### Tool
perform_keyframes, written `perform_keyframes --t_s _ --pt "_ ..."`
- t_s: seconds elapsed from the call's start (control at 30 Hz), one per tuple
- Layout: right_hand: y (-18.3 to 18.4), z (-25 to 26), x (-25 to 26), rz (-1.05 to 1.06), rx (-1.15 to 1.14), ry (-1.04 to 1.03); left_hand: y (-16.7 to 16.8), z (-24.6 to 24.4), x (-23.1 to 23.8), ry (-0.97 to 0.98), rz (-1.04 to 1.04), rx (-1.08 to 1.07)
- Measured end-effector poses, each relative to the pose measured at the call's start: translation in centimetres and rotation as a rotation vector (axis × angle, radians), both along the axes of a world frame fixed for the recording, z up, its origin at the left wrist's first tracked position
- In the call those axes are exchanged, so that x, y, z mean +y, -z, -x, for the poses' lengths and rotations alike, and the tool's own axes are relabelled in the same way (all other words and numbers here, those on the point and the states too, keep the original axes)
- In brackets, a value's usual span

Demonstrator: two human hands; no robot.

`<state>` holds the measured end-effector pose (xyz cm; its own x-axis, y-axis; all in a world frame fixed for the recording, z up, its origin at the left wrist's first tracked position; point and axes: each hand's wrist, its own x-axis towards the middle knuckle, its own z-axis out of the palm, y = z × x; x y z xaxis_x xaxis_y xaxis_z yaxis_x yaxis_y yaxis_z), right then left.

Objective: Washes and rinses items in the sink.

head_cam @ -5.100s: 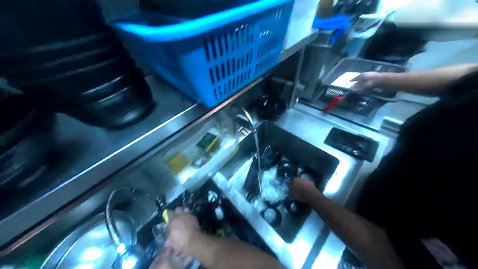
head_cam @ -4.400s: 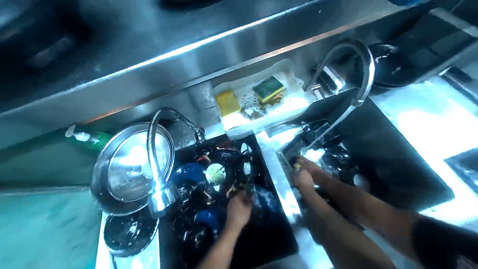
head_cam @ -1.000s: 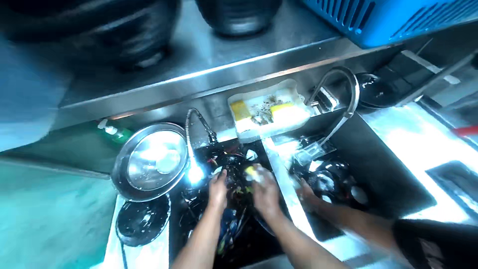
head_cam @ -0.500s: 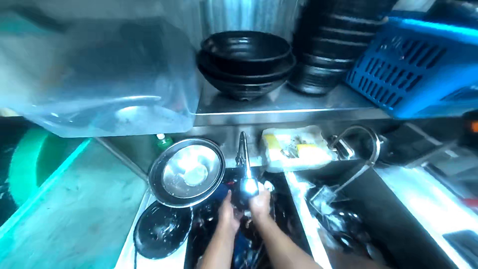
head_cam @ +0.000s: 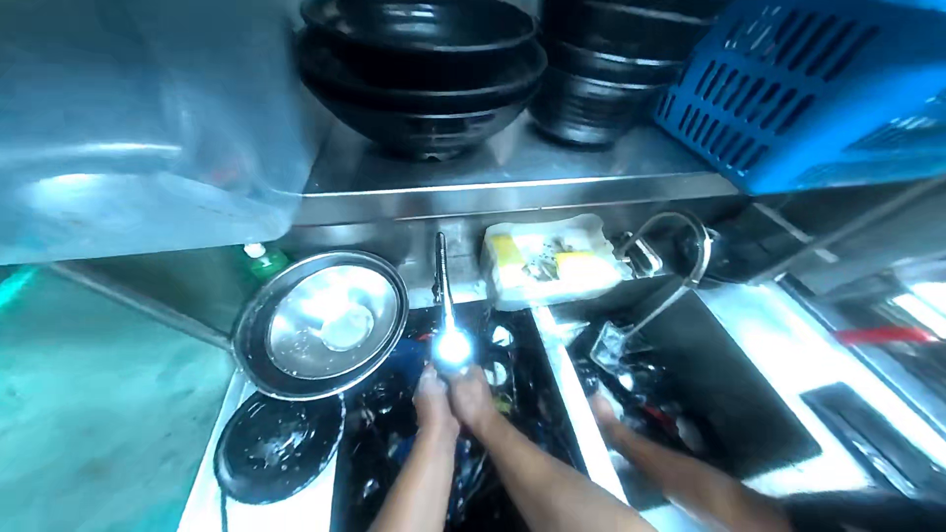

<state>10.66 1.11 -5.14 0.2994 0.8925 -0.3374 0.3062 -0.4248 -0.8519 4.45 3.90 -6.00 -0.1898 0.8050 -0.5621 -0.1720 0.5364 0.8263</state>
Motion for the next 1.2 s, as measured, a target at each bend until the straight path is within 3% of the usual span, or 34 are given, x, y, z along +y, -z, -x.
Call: perform_keyframes --t_s 0.07,0.1,0.13,0.2,0.3,0.33,0.43,0.57,0.63,0.7,0.77,0.83,0.87,0.93,1.07,1.13,1.2 --pt "-0.9 0.7 -0.9 -0.035 0.166 -0.083 -0.8 1.0 1.4 0.257 0.041 0.508" --pt "-1.4 0.5 -1.2 -0.036 0.237 -0.149 -1.7 1.1 2.0 0.239 0.046 0.577" --pt "-1.8 0.2 -1.1 -0.024 0.336 -0.141 -2.1 0.6 1.9 0.109 -0.017 0.563" --pt "-2.7 -0.5 0.0 0.022 0.671 0.095 -1.4 -1.0 0.9 -0.057 -0.304 0.574" --pt "-2.0 -4.0 1.4 0.038 1.061 0.405 1.0 -3.1 0.3 0.030 -0.669 0.460" --pt "-1.4 -5.7 1.2 0.026 1.037 0.423 1.6 -3.5 0.7 0.172 -0.684 0.399" --pt "-0.1 -11.5 -0.9 -0.084 0.746 0.427 3.6 -5.1 1.7 0.573 -0.458 0.371" --pt "2.1 -20.9 -5.5 -0.200 0.277 0.640 9.0 -8.7 0.1 1.236 -0.454 0.694" --pt "5.2 -24.0 -7.7 -0.073 0.136 0.801 11.6 -9.9 -0.7 1.530 -0.368 0.841" --pt "9.6 -25.7 -10.1 0.198 0.057 0.804 13.5 -10.8 -1.1 1.668 -0.272 1.005" --pt "13.6 -26.4 -12.2 0.526 0.044 0.613 14.5 -11.8 -1.3 1.697 -0.186 1.162" --pt "15.4 -26.5 -12.5 0.668 0.085 0.436 15.3 -12.3 -1.4 1.715 -0.145 1.283" --pt "15.1 -26.2 -11.7 0.614 0.090 0.466 15.4 -12.4 -1.2 1.738 -0.135 1.329" --pt "11.7 -25.9 -8.1 0.312 0.075 0.617 15.2 -12.2 -0.8 1.801 -0.119 1.382" --pt "-1.7 -26.3 1.2 -0.329 -0.151 0.462 14.6 -11.7 -1.4 1.833 -0.131 1.362" --pt "-5.5 -27.6 6.1 -0.396 -0.454 0.284 13.4 -11.8 -2.0 1.837 -0.108 1.369" --pt "-6.7 -28.8 10.6 -0.157 -0.722 0.101 11.9 -12.3 -2.4 1.861 -0.015 1.389"
